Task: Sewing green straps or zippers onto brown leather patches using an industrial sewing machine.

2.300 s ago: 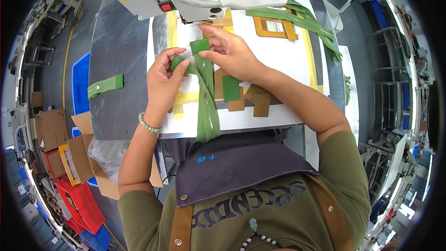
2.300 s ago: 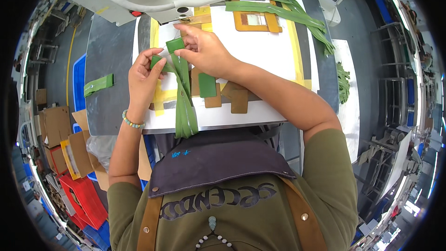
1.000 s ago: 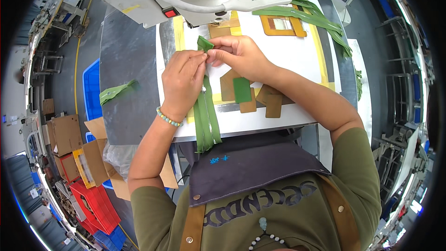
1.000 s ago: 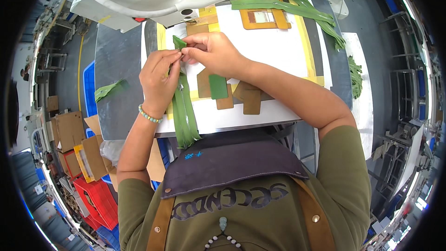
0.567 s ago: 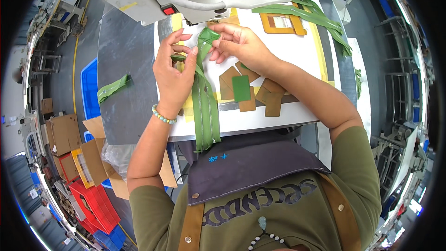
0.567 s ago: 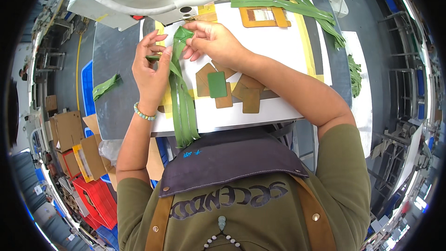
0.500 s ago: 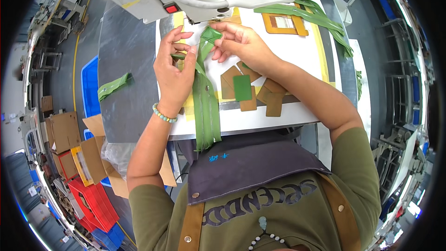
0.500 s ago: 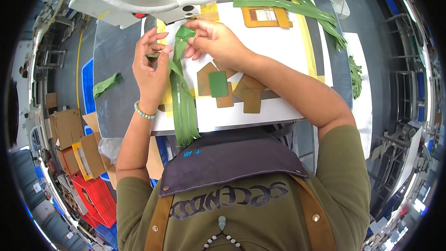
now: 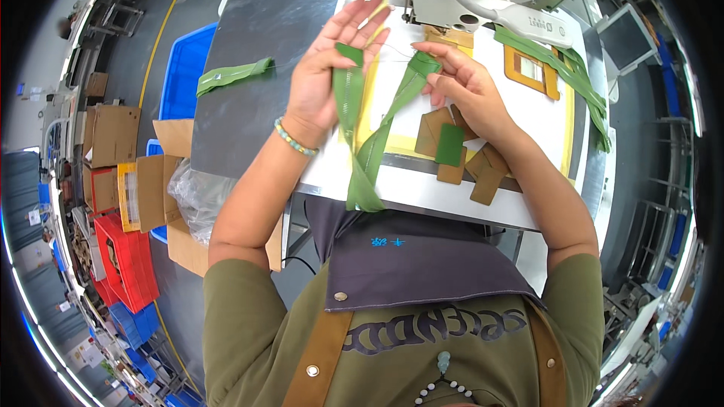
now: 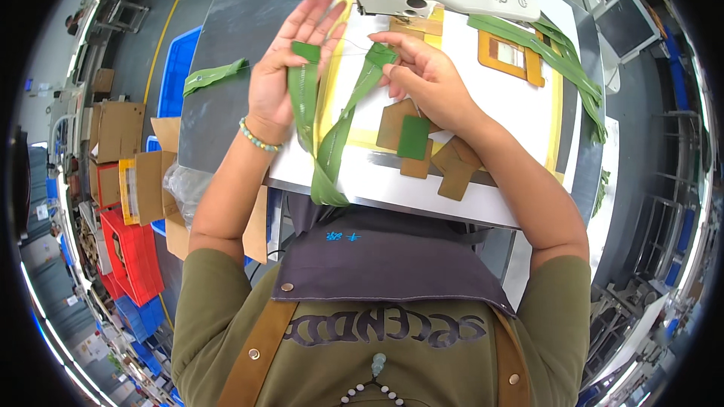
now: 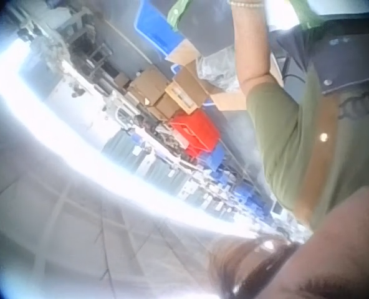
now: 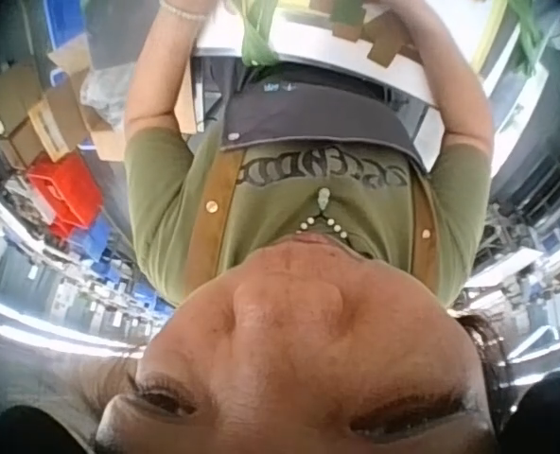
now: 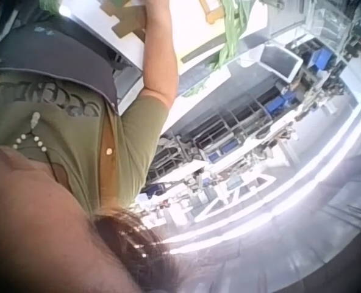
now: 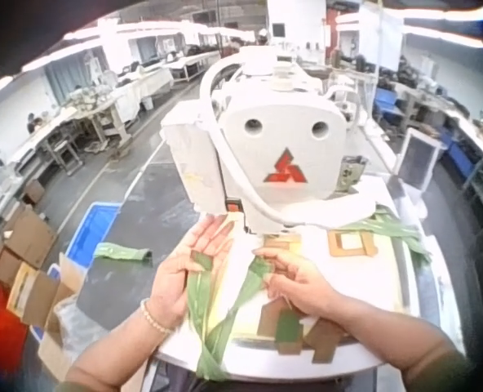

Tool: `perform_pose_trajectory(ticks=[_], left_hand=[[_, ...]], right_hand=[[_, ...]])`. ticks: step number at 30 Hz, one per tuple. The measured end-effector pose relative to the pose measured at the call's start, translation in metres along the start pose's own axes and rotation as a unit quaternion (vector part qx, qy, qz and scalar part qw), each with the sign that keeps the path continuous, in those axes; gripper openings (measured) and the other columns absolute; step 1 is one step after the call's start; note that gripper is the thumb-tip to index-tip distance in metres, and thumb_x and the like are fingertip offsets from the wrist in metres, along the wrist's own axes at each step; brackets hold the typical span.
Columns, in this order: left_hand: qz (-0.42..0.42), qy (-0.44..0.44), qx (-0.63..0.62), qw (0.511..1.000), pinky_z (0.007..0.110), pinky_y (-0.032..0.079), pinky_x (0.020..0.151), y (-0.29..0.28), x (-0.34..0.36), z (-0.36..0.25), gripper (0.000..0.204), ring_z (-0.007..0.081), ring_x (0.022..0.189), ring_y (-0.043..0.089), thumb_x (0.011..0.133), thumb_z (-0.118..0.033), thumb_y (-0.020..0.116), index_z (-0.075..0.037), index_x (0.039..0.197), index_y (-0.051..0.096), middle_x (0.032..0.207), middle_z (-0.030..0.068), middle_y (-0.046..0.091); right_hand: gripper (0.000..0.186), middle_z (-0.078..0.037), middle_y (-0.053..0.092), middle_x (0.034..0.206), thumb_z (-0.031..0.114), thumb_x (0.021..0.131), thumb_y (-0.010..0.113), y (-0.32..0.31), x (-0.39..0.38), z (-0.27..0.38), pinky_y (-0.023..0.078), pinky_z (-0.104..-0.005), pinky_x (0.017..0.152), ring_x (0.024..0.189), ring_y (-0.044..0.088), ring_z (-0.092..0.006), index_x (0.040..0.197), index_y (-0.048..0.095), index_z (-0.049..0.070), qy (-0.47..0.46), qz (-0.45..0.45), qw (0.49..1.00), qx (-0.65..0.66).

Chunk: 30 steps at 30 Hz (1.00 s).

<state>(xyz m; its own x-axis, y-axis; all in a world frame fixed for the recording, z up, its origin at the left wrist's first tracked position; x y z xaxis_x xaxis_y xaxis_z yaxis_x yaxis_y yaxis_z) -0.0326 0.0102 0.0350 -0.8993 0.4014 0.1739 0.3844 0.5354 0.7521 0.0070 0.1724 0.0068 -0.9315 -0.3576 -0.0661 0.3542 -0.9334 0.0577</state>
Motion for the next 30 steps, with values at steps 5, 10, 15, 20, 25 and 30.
perform_pose_trajectory(ticks=[5, 10, 15, 20, 25, 30], left_hand=[[0.000, 0.003, -0.151, 0.989, 0.054, 0.019, 0.135, -0.014, 0.005, 0.000, 0.083, 0.0412, 0.160, 0.025, 0.078, 0.009, 0.041, 0.005, 0.160, 0.032, 0.169, 0.0249, 0.032], [-0.038, 0.000, -0.138, 0.990, 0.054, 0.021, 0.135, -0.015, 0.006, 0.002, 0.081, 0.0417, 0.159, 0.028, 0.080, 0.007, 0.040, 0.006, 0.160, 0.031, 0.168, 0.0261, 0.033], [0.038, -0.028, -0.302, 0.952, 0.054, 0.022, 0.134, -0.015, 0.007, 0.005, 0.080, 0.0419, 0.157, 0.032, 0.080, 0.007, 0.039, 0.007, 0.160, 0.031, 0.167, 0.0284, 0.035], [0.011, -0.013, -0.150, 0.989, 0.054, 0.024, 0.133, -0.010, 0.009, 0.004, 0.086, 0.0439, 0.156, 0.033, 0.075, 0.010, 0.044, 0.006, 0.160, 0.031, 0.164, 0.0315, 0.037], [0.029, -0.015, 0.047, 0.998, 0.057, 0.021, 0.134, 0.006, 0.007, 0.000, 0.097, 0.0446, 0.160, 0.022, 0.068, 0.016, 0.048, 0.008, 0.162, 0.027, 0.168, 0.0296, 0.030], [0.047, -0.002, 0.055, 0.997, 0.056, 0.019, 0.134, 0.008, 0.007, -0.006, 0.100, 0.0437, 0.161, 0.021, 0.065, 0.018, 0.048, 0.007, 0.162, 0.026, 0.170, 0.0291, 0.028]], right_hand=[[0.048, 0.000, 0.062, 0.097, 0.006, 0.104, 0.057, -0.001, -0.004, 0.000, 0.053, -0.0252, 0.079, 0.083, 0.058, -0.0066, 0.152, 0.055, 0.007, -0.007, 0.009, 1.000, -0.014], [0.046, -0.002, 0.064, 0.099, 0.006, 0.101, 0.057, -0.003, -0.004, 0.001, 0.053, -0.0255, 0.078, 0.080, 0.056, -0.0064, 0.147, 0.057, 0.005, -0.016, 0.022, 0.999, -0.023], [0.045, -0.001, 0.064, 0.103, 0.004, 0.098, 0.056, -0.003, -0.005, 0.004, 0.052, -0.0257, 0.078, 0.082, 0.055, -0.0063, 0.143, 0.057, 0.003, -0.002, 0.013, 1.000, -0.005], [0.041, 0.000, 0.063, 0.106, 0.003, 0.097, 0.056, -0.004, -0.006, 0.005, 0.050, -0.0253, 0.076, 0.084, 0.055, -0.0067, 0.138, 0.056, 0.002, -0.005, -0.004, 1.000, 0.018], [0.032, -0.001, 0.062, 0.098, 0.000, 0.093, 0.056, -0.018, -0.002, 0.003, 0.046, -0.0239, 0.072, 0.078, 0.054, -0.0070, 0.125, 0.057, 0.003, -0.046, -0.005, 0.994, 0.094], [0.032, 0.000, 0.061, 0.096, 0.000, 0.092, 0.058, -0.018, -0.002, 0.006, 0.046, -0.0239, 0.072, 0.078, 0.053, -0.0069, 0.125, 0.057, 0.003, -0.051, -0.005, 0.992, 0.113]])
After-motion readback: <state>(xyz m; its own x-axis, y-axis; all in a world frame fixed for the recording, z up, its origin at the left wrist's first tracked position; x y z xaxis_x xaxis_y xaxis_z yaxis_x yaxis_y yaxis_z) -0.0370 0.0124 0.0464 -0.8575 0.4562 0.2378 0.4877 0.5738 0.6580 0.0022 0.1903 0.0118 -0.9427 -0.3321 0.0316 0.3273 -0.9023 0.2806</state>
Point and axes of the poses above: each hand's wrist, its own x-axis towards the middle knuckle, its own y-axis out of the palm, z = x × y, the point moved 10 cm from there along x, towards the middle knuckle
